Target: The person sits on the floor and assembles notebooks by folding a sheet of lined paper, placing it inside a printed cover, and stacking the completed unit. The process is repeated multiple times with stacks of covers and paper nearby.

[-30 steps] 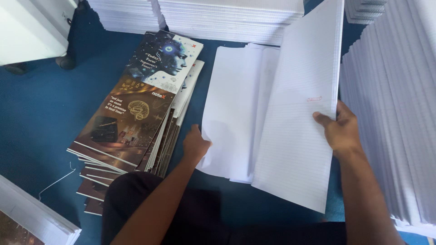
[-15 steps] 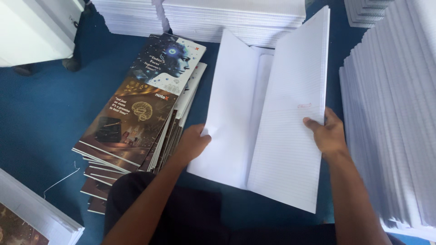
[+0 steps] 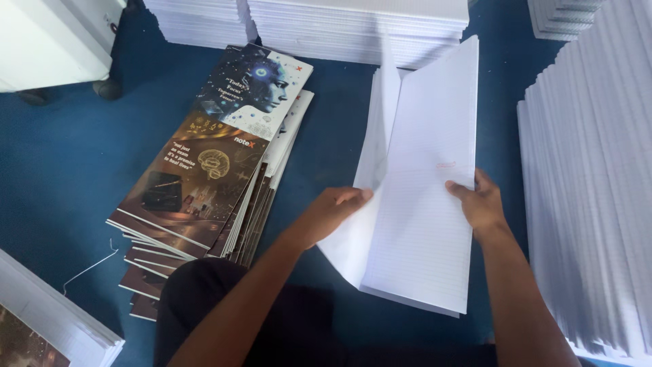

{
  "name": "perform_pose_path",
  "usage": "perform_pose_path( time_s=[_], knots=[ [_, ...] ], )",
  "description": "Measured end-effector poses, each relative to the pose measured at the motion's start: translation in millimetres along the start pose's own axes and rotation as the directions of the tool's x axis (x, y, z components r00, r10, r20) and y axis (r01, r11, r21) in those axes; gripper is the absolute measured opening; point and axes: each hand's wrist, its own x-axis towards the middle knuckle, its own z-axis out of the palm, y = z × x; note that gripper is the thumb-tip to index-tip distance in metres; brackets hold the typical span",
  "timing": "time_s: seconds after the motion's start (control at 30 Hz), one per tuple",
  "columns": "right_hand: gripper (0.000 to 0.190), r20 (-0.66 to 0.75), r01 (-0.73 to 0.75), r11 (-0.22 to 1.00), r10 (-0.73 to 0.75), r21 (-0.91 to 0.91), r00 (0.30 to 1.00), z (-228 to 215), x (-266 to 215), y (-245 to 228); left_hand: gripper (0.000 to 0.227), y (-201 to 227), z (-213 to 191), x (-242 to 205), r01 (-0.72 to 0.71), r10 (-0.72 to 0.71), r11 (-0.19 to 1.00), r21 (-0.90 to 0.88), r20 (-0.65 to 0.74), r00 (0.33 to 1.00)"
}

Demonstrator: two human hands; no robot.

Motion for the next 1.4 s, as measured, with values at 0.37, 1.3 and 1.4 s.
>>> perform_pose_path(
  time_s=[0.37, 1.3, 1.4],
  knots=[
    [0.051, -0.002, -0.191, 0.981, 0.191, 0.031, 0.982, -13, 1, 4, 0.059, -62, 33, 60, 0.169, -0.164, 0.984, -0.061, 0.075, 0.984],
    [0.081, 0.134, 0.028, 0.991, -0.046, 0.129, 0.990, -6, 27, 57, 0.056, -46, 29, 88, 0.186, -0.358, 0.690, -0.700, -0.107, 0.927],
    [0.090, 0.182, 0.108, 0.961, -0.157, 0.253, 0.971, -6, 27, 57, 0.057, -42, 30, 91, 0.182, -0.344, 0.688, -0.702, -0.095, 0.934]
  ],
)
